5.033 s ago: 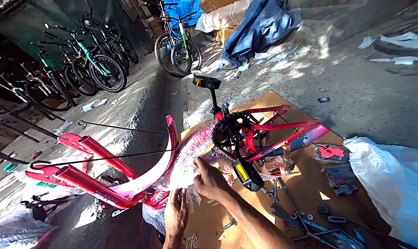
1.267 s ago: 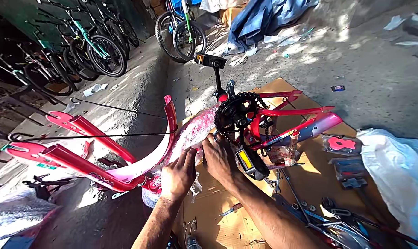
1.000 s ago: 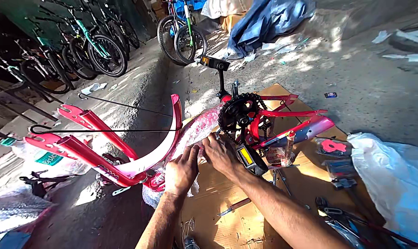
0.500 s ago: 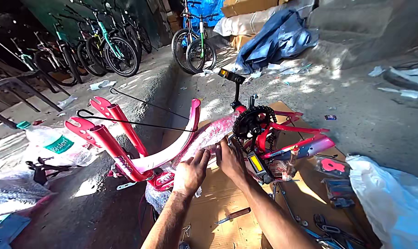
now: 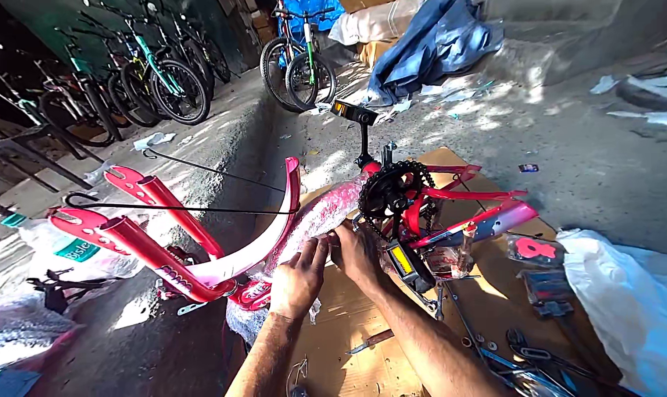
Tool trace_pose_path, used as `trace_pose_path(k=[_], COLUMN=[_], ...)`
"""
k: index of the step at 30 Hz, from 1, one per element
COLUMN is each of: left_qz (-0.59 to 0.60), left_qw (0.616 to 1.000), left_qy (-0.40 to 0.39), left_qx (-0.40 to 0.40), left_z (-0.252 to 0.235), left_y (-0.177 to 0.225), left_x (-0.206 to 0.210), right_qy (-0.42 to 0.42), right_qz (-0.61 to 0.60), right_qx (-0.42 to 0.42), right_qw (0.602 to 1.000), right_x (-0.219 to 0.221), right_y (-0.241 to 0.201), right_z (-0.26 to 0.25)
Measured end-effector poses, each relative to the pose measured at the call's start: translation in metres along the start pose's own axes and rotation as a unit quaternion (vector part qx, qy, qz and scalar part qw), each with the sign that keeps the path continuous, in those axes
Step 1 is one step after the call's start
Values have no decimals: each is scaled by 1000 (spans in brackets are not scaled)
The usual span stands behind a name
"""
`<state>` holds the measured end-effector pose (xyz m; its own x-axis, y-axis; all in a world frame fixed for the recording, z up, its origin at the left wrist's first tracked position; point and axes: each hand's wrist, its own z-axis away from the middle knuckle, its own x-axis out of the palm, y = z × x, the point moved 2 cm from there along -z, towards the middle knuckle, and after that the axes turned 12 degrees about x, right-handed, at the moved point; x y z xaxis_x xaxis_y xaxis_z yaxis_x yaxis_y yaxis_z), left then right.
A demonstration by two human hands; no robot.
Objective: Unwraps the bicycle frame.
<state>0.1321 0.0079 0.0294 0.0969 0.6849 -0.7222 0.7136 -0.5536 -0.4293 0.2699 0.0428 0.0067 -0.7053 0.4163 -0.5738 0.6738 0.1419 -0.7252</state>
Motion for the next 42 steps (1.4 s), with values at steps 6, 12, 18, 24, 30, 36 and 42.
trace_pose_path(k=[6, 12, 18, 24, 30, 36, 42], left_qz=[-84, 15, 191, 103, -62, -121, -139], left_qw=[995, 999, 980, 993, 996, 970, 922], left_qy=[-38, -34, 23, 28, -57, -203, -334], left_qx=[42, 36, -56, -51, 21, -63, -141], left_z=[-5, 6, 0, -11, -13, -38, -60], left_y=[5, 4, 3, 0, 9, 25, 40], left_x=[5, 7, 5, -3, 6, -4, -13], right_qy=[26, 17, 10, 15, 11, -5, 23], right_qz=[2, -81, -92, -113, -112, -121, -132], right_qx=[1, -17, -11, -23, -21, -7, 8], right_qw=[1000, 996, 996, 993, 993, 993, 991], right_x=[-2, 3, 2, 3, -1, -7, -12], right_y=[5, 15, 12, 14, 11, 7, 2], right_z=[0, 0, -2, -2, -2, -1, 2])
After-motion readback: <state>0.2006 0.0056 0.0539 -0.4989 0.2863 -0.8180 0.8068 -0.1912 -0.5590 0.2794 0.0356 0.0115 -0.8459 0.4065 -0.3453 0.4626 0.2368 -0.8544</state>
